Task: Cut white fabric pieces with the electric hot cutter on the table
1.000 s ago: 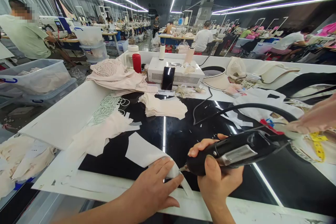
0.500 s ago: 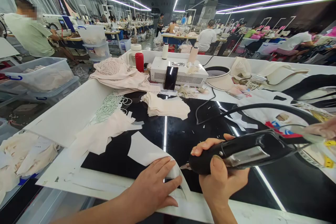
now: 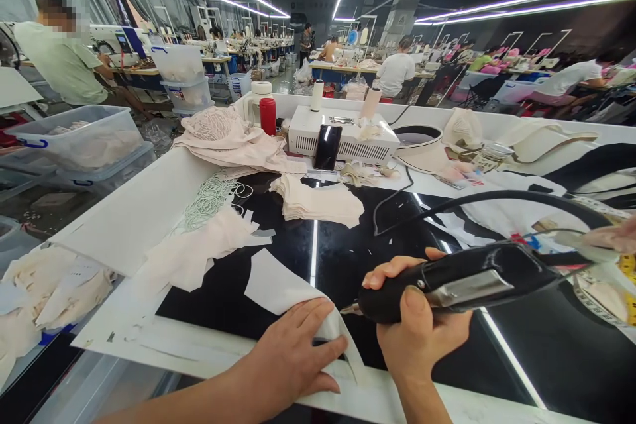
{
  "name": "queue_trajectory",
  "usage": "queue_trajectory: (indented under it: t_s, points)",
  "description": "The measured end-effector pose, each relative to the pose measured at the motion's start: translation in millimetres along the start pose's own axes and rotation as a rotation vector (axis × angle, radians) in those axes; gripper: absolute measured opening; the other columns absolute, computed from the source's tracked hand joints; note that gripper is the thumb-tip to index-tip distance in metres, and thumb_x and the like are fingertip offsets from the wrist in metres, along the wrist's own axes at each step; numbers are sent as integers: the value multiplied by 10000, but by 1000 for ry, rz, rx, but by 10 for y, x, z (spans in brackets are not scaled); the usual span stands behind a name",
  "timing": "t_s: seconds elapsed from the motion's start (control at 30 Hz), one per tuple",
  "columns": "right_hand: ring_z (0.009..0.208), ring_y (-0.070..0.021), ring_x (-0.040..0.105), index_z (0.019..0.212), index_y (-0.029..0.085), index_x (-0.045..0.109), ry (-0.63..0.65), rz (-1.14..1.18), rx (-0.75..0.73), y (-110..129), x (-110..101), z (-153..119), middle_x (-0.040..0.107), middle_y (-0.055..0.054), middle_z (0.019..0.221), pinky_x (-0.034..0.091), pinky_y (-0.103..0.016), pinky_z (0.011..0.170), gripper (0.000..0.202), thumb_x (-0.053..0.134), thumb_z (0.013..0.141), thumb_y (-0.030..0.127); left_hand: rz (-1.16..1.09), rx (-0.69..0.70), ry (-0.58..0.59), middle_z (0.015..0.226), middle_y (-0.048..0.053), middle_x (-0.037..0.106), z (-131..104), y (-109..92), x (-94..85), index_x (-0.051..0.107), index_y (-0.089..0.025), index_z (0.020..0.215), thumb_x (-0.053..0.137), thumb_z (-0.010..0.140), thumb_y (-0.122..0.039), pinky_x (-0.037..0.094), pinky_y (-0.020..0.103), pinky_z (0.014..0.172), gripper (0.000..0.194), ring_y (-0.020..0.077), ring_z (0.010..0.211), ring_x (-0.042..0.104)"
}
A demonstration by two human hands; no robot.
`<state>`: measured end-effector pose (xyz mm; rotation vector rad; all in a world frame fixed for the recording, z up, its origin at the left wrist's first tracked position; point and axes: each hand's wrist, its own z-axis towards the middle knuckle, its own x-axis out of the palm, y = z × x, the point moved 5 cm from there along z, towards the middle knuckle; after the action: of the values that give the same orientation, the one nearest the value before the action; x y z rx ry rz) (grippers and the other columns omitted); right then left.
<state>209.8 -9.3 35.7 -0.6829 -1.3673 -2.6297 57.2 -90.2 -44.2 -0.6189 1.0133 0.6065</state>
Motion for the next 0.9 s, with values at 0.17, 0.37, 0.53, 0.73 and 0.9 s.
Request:
queue_trajectory:
  t_s: [0.17,0.37,0.53,0.73,0.9]
  points:
    - [605,-157,677,1280,268,648,29,6,1,-60,26,-15,729,43,848,610,-342,595,408,823,914,315,6,4,13,1501,220,629,1,1,16,651,-236,1366,959,743,-661,592,483,1166,815,349,1406,649]
    - [625,-146,691,1290,273,635,47,-3,7,-97,26,-38,732,45,866,621,-328,625,380,803,950,274,10,4,34,1518,219,623,-19,17,68,642,-237,1382,959,738,-671,591,487,1170,839,358,1409,652]
    - [626,-147,692,1305,281,629,63,-11,5,-122,12,-28,728,44,876,613,-330,625,399,801,946,258,13,-3,29,1502,231,650,17,-43,-100,608,-186,1415,920,816,-654,618,504,1144,822,370,1400,664]
    - [614,-143,689,1292,287,630,50,-30,19,-166,28,-18,727,50,859,610,-334,646,366,765,958,226,-18,9,86,1445,168,704,50,96,-396,608,-99,1360,541,1083,-96,584,449,1200,285,295,1373,681]
    - [602,-141,686,1288,294,633,70,-11,15,-178,47,33,734,53,851,583,-305,602,404,798,925,223,-50,74,112,1391,115,738,-34,381,-393,637,-132,1314,440,860,126,591,420,1169,558,262,1361,675]
